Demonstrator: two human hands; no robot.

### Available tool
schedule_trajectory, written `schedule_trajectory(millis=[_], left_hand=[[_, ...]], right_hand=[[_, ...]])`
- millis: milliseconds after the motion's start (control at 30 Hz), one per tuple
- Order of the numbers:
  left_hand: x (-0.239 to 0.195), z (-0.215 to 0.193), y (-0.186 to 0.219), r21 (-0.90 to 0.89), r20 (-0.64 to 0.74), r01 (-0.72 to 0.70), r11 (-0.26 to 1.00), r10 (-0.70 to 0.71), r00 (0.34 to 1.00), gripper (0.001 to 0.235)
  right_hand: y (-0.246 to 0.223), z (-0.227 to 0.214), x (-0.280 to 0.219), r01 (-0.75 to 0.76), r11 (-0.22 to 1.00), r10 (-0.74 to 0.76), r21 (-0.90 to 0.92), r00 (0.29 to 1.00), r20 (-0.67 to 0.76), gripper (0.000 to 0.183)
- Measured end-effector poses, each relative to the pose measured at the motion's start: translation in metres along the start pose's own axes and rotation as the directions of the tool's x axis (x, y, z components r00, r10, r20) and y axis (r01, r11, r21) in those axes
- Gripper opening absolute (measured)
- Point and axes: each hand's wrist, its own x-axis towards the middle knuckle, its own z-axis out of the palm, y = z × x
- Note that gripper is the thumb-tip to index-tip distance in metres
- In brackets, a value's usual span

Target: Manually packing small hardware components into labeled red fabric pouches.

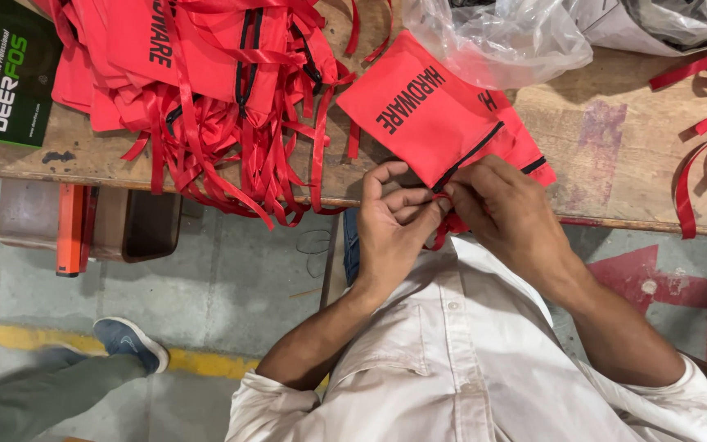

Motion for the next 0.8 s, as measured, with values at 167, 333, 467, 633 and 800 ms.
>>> schedule_trajectory(millis=[167, 333, 467, 633, 800], left_hand=[[0.001, -0.008, -0.001, -0.066, -0.006, 0.01, 0.998, -0.011, 1.0, 0.051], [0.001, -0.004, 0.004, -0.187, -0.017, 0.04, 0.981, -0.044, 0.999, 0.048], [-0.007, 0.0, 0.026, -0.088, 0.033, 0.081, 0.993, -0.078, 0.996, 0.041], [-0.035, 0.014, 0.07, 0.019, 0.231, 0.02, 1.0, -0.024, 0.973, 0.041], [-0.051, -0.006, 0.076, 0.028, 0.465, -0.076, 0.997, 0.055, 0.884, 0.021]], right_hand=[[0.04, -0.008, 0.007, 0.045, 0.944, -0.088, -0.328, 0.989, -0.115, 0.012], [0.073, -0.034, 0.007, -0.089, 0.957, 0.04, -0.276, 0.983, -0.178, 0.013], [0.007, -0.046, 0.023, 0.155, 0.908, -0.249, -0.389, 0.947, -0.204, 0.048], [0.006, -0.049, 0.012, 0.364, 0.736, -0.482, -0.571, 0.874, -0.062, 0.052], [0.025, -0.137, -0.011, 0.2, 0.797, -0.437, -0.571, 0.842, -0.315, 0.043]])
